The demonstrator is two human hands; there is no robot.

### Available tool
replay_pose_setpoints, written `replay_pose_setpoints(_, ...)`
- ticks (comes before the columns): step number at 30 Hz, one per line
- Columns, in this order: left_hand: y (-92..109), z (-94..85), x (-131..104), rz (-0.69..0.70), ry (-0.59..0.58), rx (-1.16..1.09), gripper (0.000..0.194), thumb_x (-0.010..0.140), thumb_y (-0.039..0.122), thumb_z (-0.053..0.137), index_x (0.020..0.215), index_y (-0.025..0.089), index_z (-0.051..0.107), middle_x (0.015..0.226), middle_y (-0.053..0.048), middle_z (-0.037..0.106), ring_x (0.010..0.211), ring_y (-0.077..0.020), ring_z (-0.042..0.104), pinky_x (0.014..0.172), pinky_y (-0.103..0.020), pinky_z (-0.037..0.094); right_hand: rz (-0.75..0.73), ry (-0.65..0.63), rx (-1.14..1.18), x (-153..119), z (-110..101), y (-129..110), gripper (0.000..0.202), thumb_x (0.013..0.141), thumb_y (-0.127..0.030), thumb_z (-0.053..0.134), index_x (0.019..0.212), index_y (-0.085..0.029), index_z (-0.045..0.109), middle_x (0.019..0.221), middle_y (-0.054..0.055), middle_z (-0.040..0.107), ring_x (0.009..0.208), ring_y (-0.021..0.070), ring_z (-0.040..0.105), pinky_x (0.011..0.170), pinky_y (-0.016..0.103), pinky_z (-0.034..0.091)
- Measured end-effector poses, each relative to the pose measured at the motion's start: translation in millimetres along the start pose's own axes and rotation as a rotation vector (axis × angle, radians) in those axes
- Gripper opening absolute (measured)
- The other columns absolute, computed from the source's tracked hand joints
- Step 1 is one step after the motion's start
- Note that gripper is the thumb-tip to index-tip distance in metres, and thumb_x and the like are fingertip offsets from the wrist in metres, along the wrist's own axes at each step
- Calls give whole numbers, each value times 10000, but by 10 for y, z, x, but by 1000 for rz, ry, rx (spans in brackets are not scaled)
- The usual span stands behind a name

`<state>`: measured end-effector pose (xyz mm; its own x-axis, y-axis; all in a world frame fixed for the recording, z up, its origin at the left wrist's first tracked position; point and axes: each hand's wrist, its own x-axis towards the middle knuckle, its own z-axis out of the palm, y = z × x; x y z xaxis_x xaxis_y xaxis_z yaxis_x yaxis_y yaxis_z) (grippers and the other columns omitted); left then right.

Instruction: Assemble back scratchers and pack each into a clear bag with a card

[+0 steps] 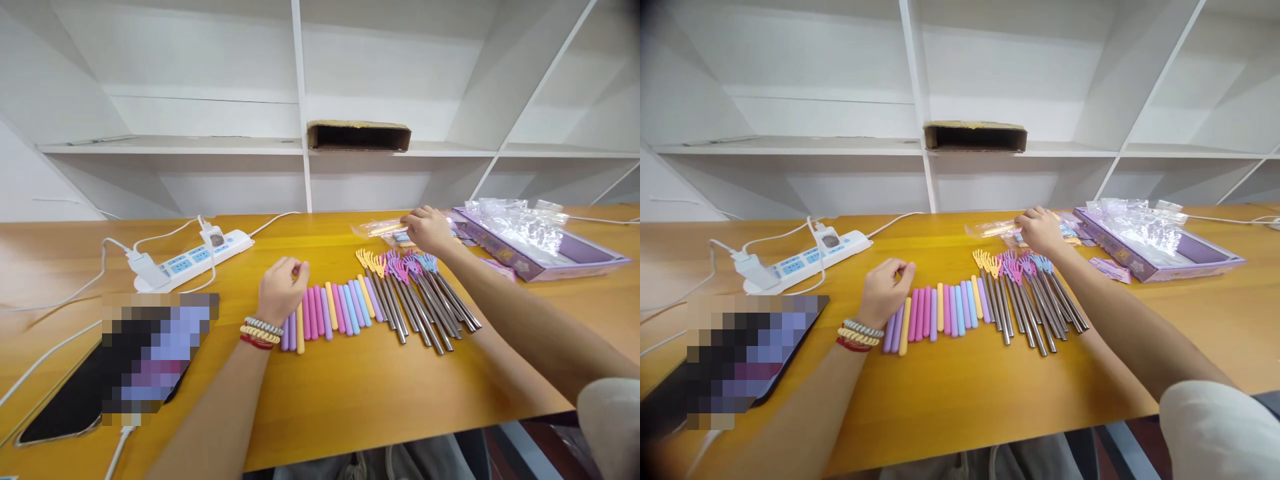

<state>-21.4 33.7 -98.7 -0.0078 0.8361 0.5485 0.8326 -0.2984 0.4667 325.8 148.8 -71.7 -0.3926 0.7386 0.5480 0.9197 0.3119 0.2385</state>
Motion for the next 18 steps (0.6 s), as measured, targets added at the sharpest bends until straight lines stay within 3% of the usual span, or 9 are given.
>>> replay_pose_setpoints(3,84,14,7,-74,-39,-196,305,855,415,444,679,182,532,685,-20,569,664,-144,518,656,-277,391,-27,235,116,-315,-335,-201,262,806,-139,461,935,-198,681,925,67,647,860,205,511,779,340,388)
replay_pose_setpoints(7,278,69,-31,-338,-236,-790,364,833,498,445,856,155,565,753,-35,603,643,-126,538,581,-244,412,-76,422,312,-691,-513,-545,206,818,-166,502,921,-233,667,898,38,644,865,182,523,808,343,395)
replay_pose_setpoints(10,475,71,-119,-417,-473,-1070,399,804,507,511,948,142,579,840,-66,631,693,-133,592,583,-238,450,-127,423,418,-849,-465,-741,192,822,-176,525,927,-259,662,909,27,648,906,184,531,810,352,391)
replay_pose_setpoints(14,692,57,-238,-419,-794,-1078,397,761,410,633,1042,138,561,773,-64,650,572,-142,607,513,-257,465,-163,315,483,-909,-374,-846,201,833,-184,523,950,-267,664,935,30,650,931,191,532,813,364,382)
replay_pose_setpoints(18,749,98,-285,-443,-867,-1012,495,735,349,680,1144,131,505,706,-60,660,533,-138,609,466,-224,447,-125,271,517,-905,-349,-826,209,839,-185,507,947,-268,665,936,33,647,941,200,524,824,378,373)
